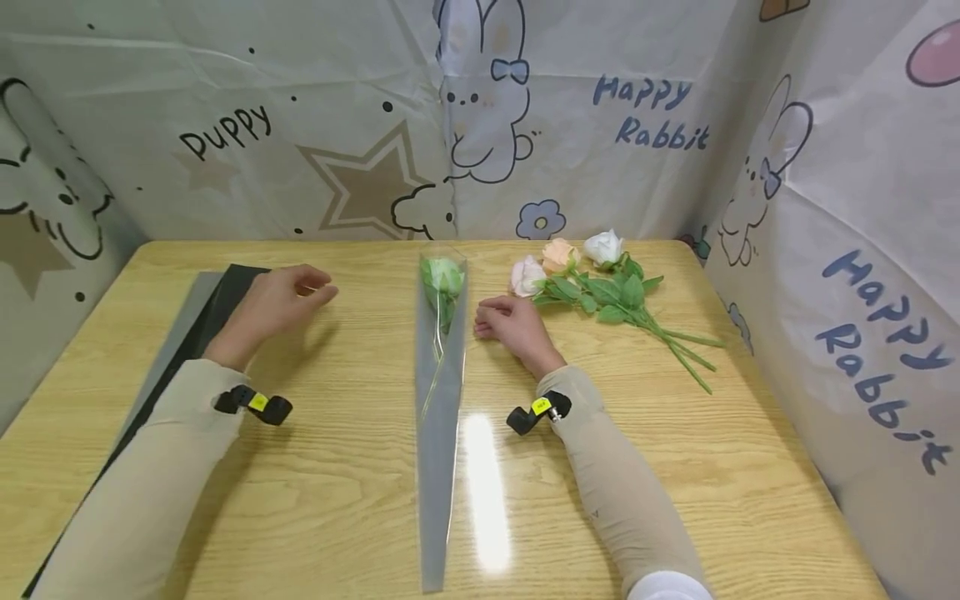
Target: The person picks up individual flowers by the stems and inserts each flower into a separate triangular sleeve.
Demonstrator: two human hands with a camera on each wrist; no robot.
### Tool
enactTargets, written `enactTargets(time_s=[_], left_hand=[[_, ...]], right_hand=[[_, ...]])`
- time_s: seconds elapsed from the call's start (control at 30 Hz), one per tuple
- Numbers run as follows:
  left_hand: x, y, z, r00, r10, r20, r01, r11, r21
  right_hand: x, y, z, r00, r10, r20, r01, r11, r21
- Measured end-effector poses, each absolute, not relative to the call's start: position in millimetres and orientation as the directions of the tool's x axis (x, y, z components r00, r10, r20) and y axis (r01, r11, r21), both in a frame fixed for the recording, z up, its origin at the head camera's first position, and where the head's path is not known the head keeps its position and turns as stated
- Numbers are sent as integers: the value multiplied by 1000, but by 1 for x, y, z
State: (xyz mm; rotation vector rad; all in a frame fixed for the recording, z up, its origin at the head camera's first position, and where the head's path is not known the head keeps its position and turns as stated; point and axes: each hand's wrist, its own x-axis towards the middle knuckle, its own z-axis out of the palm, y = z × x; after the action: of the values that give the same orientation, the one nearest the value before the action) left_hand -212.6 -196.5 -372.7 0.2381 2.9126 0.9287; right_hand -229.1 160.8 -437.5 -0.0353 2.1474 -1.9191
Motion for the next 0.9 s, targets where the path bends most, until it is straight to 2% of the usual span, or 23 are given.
enactTargets(time_s=[0.2, 0.5, 0.73, 0.9], left_hand=[[-230, -243, -369, -996, 30, -86, -19, 854, 519], [-240, -294, -382, -965, -67, -253, -174, 886, 429], [-238, -308, -391, -967, -140, -211, -200, 934, 296], [-237, -313, -391, -954, -187, -233, -242, 940, 240]], right_hand=[[-230, 163, -442, -967, -203, -154, 134, 109, -985], [-237, 167, -442, -962, -239, -130, 100, 136, -986], [-235, 166, -443, -965, -232, -125, 89, 159, -983], [-233, 166, -445, -965, -230, -129, 92, 163, -982]])
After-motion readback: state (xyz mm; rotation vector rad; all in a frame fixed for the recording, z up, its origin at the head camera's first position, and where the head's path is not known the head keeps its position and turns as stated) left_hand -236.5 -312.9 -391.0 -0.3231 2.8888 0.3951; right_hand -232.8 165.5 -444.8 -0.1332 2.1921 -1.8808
